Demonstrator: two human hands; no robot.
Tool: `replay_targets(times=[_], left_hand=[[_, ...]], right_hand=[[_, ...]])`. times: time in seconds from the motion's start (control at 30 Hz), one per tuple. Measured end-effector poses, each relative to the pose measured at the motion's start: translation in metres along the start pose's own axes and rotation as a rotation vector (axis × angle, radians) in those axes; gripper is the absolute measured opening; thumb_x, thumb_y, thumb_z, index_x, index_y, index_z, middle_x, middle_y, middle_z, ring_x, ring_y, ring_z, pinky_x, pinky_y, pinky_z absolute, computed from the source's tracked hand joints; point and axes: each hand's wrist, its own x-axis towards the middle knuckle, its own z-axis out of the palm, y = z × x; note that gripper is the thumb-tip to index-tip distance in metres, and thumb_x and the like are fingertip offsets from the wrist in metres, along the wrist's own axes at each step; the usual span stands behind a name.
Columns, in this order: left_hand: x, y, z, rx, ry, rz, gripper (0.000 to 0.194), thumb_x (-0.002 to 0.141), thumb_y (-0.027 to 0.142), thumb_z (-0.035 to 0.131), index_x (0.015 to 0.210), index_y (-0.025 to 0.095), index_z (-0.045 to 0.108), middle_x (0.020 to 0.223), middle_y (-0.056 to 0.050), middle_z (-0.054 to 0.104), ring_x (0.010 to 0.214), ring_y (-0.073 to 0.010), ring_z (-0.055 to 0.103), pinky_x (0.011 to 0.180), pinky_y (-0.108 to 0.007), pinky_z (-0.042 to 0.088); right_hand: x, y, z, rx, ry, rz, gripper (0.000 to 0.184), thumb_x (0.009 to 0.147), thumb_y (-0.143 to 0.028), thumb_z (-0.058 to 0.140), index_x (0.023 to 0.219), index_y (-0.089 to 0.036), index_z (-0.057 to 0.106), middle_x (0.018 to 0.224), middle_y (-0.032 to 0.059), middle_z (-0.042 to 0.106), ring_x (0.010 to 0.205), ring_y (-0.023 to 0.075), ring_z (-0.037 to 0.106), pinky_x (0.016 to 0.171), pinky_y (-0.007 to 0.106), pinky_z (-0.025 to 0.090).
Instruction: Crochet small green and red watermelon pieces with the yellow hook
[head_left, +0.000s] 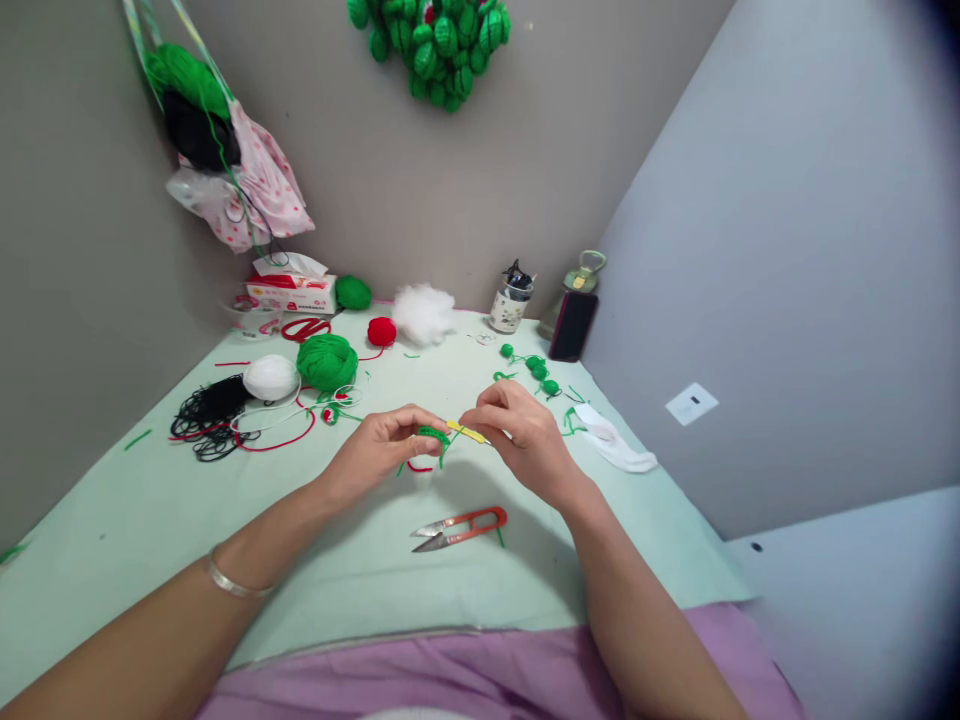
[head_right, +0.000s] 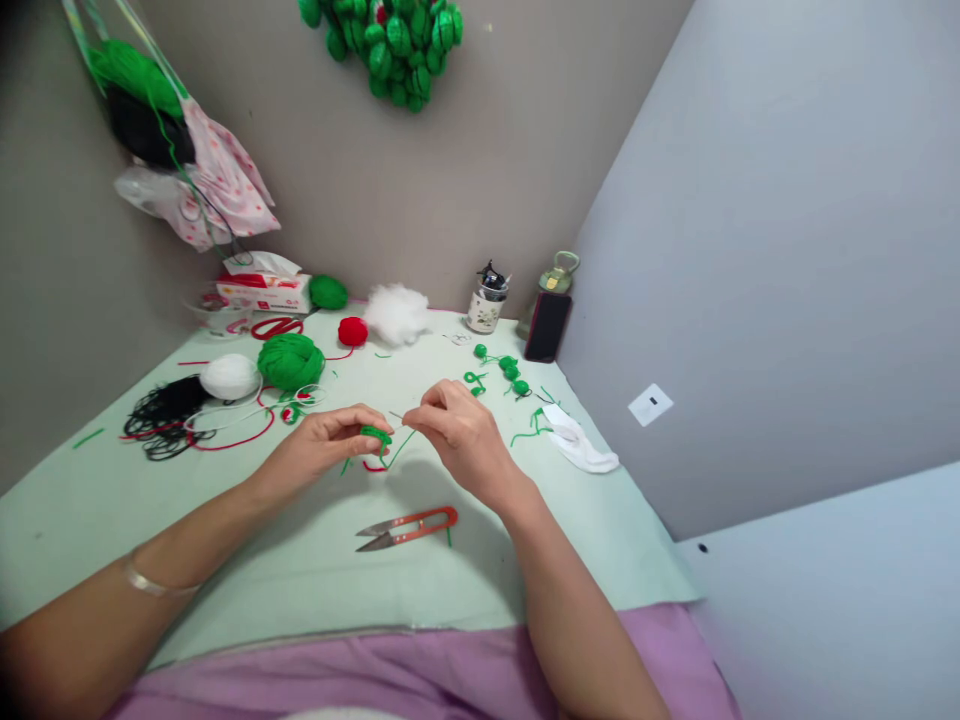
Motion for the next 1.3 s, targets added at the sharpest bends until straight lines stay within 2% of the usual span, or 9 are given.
replay_targets(times=[0.4,0.67,1.03,1.3], left_hand=[[0.000,0.002,0.001,0.028,0.017,-0.007,0.015,0.083,0.028,0.069,0.096,0.020,0.072,0.097,-0.002,0.064,0.087,-0.0162,0.058,0.082,-0.029,0.043],[-0.002,0.001,0.002,-0.039,-0.055,0.041,0.011,0.085,0.022,0.066,0.094,0.022,0.072,0.098,0.000,0.064,0.087,-0.0137,0.060,0.082,-0.025,0.046],[-0.002,0.005,0.004,-0.111,-0.076,-0.029,0.013,0.084,0.025,0.068,0.095,0.017,0.067,0.081,0.000,0.066,0.076,-0.0126,0.062,0.075,-0.025,0.046],[-0.002,0.003,0.002,-0.146,-0.054,-0.013,0.019,0.084,0.032,0.069,0.095,0.018,0.063,0.080,0.001,0.066,0.075,-0.0139,0.064,0.074,-0.026,0.048]], right_hand=[[-0.001,-0.002,-0.001,-0.028,0.008,-0.036,0.025,0.098,-0.017,0.046,0.090,-0.023,0.069,0.083,0.0045,0.055,0.077,0.0148,0.052,0.065,0.028,0.042],[-0.001,0.000,-0.001,0.201,-0.037,0.025,0.018,0.094,-0.015,0.054,0.095,-0.023,0.070,0.086,0.0032,0.056,0.080,0.0142,0.055,0.069,0.028,0.044],[0.000,-0.005,0.003,0.284,-0.031,0.047,0.017,0.094,-0.015,0.056,0.094,-0.024,0.070,0.084,0.0025,0.056,0.080,0.0145,0.055,0.069,0.029,0.045],[-0.001,-0.002,0.013,0.175,0.000,0.105,0.012,0.092,-0.024,0.060,0.102,-0.023,0.068,0.091,0.0050,0.059,0.082,0.0154,0.056,0.071,0.029,0.045]])
